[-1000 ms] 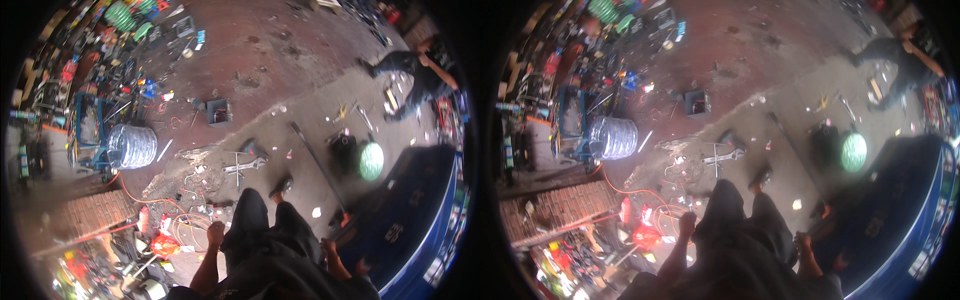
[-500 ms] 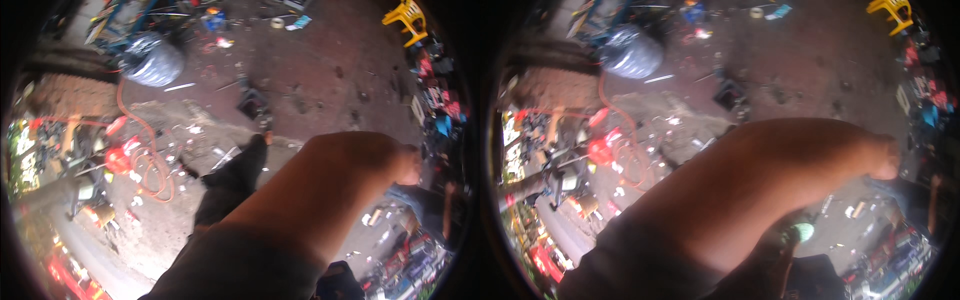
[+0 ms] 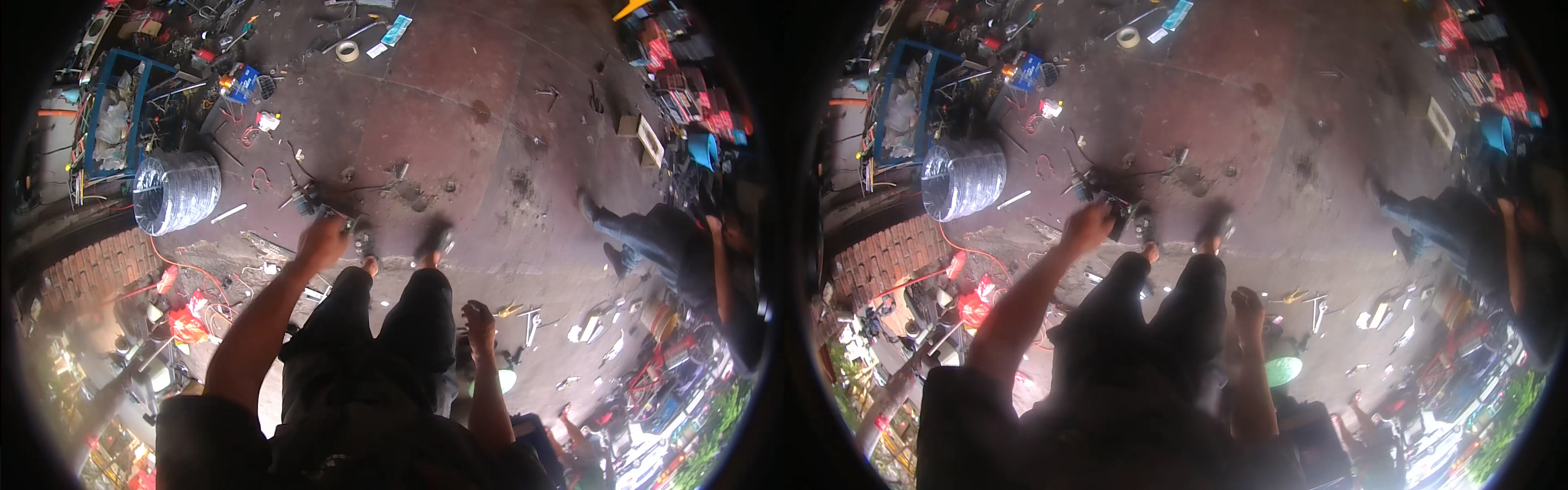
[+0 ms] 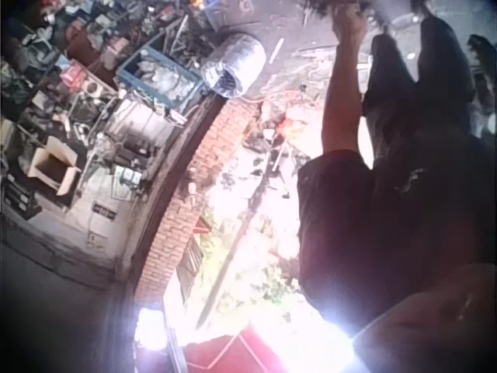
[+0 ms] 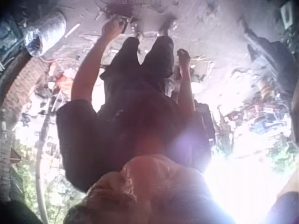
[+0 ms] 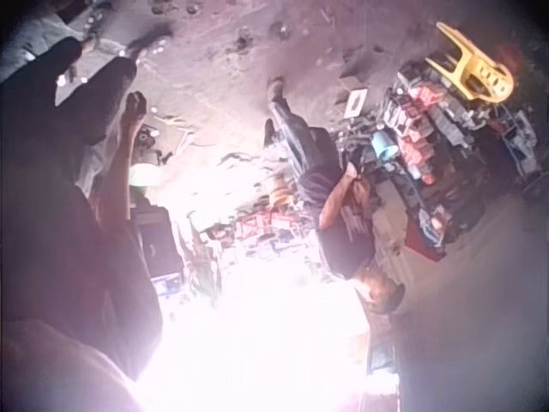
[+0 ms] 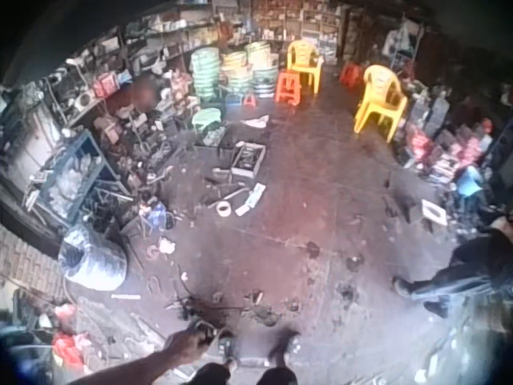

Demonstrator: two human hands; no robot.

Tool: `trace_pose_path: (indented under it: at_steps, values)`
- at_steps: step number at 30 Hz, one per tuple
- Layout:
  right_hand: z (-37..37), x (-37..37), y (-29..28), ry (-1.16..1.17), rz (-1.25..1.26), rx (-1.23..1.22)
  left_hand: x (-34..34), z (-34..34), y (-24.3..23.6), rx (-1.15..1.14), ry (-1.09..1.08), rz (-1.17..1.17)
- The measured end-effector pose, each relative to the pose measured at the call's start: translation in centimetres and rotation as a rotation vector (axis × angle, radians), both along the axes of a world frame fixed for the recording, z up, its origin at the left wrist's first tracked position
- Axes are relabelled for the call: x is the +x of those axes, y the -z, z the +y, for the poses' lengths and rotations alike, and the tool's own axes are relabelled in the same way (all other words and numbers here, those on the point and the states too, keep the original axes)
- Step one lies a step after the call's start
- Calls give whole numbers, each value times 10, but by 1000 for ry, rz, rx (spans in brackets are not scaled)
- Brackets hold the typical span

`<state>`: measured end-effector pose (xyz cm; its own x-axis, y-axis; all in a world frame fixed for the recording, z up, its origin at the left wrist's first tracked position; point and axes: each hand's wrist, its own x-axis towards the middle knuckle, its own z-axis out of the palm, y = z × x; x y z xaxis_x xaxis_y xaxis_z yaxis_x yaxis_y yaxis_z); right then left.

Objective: The person removes a tire from a blue vehicle by hand, uses a wrench and pliers to work on the wheel hub, and then uses a power tool to reattach the wheel.

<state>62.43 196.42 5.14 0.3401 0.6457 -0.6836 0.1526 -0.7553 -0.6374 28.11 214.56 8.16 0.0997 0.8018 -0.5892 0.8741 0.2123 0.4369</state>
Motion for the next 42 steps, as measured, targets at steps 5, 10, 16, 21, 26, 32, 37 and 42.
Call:
trace_pose_path:
  at_steps: [5,10,16,21,26,32,37,42]
  values:
    - [114,16,81,-276,-105,115,8,-133,64,-127,-297,97]
    - [215,-28,178,-686,-196,9,78,-175,99,-64,-503,90]
    - [256,-24,467,-1224,-396,536,110,-162,122,66,-447,169]
    - [299,-127,531,-745,-275,-142,103,-167,148,96,-543,225]
    - [321,-163,576,-724,-457,-160,83,-130,150,110,-572,204]
    - [295,-159,466,-871,-113,214,86,-146,128,63,-671,160]
    - [275,-152,263,-1185,-110,329,113,-174,124,-285,-700,105]
    - [251,-135,89,-1371,185,160,150,-148,95,-51,-861,-27]
